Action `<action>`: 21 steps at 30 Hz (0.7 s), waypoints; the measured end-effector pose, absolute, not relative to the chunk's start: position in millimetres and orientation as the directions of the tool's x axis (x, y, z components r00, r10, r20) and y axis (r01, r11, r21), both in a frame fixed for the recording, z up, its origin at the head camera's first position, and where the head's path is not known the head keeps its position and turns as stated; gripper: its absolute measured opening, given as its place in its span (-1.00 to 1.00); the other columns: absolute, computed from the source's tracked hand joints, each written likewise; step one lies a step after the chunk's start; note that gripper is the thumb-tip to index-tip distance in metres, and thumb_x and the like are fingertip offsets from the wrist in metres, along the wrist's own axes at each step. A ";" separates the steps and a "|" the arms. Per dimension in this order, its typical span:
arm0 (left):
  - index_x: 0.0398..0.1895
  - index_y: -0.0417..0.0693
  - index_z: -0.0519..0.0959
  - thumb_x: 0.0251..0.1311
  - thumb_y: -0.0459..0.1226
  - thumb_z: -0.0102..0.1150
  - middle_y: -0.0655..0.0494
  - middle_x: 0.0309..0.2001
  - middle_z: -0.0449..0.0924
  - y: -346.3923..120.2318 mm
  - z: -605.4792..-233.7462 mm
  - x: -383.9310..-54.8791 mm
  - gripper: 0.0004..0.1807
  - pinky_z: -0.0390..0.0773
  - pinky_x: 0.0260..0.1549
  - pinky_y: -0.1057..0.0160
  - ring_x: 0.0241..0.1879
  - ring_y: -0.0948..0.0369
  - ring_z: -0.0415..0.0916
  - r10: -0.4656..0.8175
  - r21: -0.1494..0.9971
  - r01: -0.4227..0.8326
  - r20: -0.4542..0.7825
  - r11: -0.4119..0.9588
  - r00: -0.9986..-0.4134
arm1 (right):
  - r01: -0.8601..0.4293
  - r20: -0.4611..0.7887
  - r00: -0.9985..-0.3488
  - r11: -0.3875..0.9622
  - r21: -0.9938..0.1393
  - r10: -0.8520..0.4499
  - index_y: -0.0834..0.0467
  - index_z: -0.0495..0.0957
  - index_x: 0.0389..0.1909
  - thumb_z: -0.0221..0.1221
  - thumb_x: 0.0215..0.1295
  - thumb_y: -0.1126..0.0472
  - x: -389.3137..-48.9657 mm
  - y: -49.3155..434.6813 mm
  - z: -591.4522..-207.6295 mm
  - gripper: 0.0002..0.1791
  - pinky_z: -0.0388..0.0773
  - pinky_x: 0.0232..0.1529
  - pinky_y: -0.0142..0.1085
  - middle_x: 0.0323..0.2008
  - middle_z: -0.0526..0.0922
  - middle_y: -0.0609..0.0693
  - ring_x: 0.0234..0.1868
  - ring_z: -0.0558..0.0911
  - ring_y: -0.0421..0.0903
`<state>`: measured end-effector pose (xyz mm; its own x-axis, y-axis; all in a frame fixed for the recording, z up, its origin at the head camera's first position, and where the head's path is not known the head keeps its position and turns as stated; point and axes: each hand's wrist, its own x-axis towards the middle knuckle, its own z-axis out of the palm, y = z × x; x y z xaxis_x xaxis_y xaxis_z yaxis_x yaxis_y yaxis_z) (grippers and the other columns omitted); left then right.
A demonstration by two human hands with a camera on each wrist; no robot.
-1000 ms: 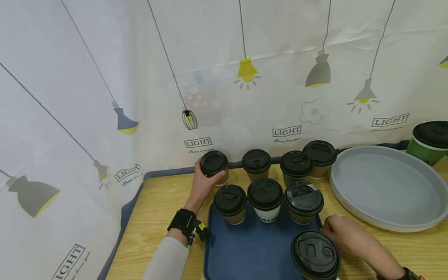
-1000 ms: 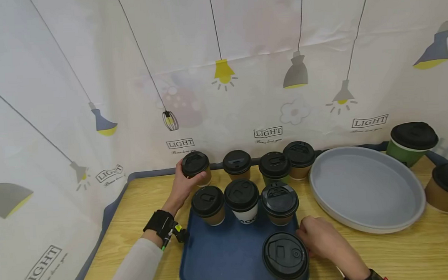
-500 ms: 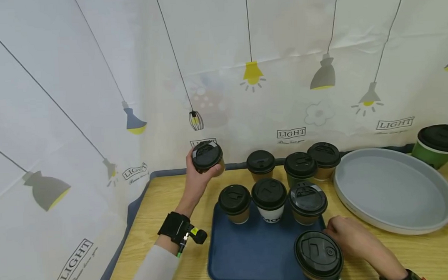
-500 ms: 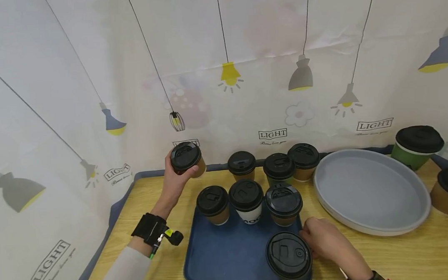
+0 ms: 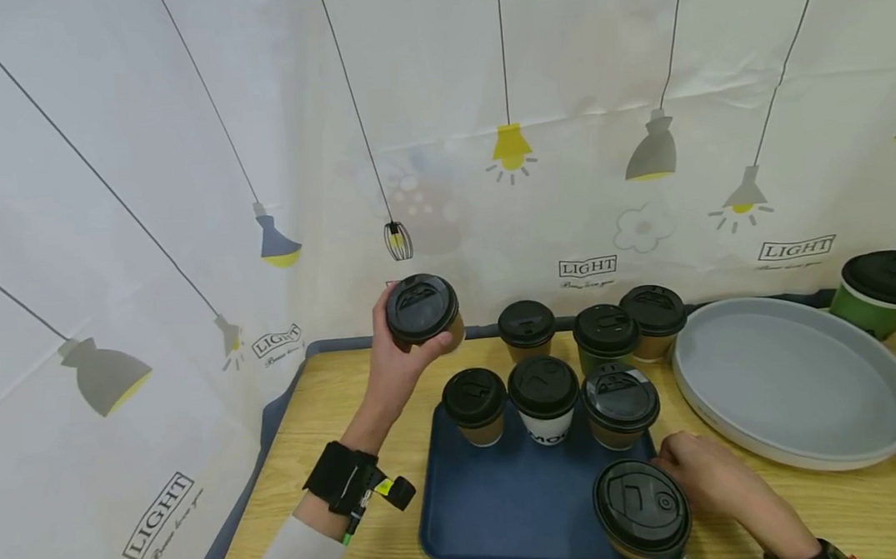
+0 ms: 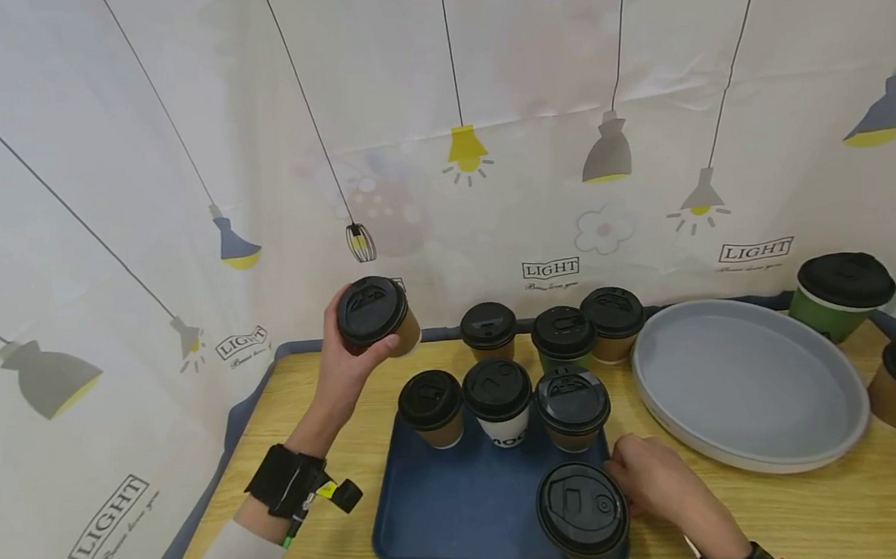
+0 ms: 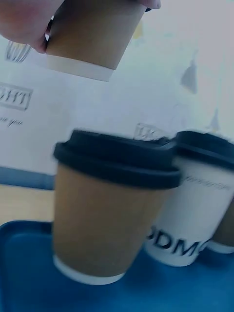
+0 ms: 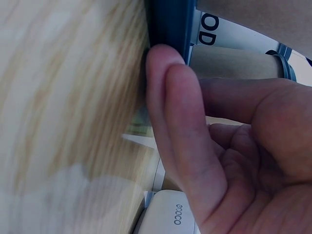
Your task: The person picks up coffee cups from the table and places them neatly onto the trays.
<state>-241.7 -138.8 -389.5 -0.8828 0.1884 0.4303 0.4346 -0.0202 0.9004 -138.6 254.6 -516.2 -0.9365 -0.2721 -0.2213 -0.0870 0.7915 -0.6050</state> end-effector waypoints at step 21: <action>0.63 0.13 0.03 0.14 -0.14 0.55 -0.13 0.48 0.17 -103.8 -359.3 -160.5 0.09 0.59 0.18 0.15 0.34 -0.08 0.40 0.401 0.921 0.371 0.387 -0.119 -0.831 | -0.050 -0.224 -0.948 0.798 -0.601 -0.228 0.06 0.42 -0.68 0.18 0.45 0.26 -126.5 238.5 -484.1 -0.58 0.36 -0.54 -0.27 -0.73 0.40 -0.10 -0.69 0.41 -0.15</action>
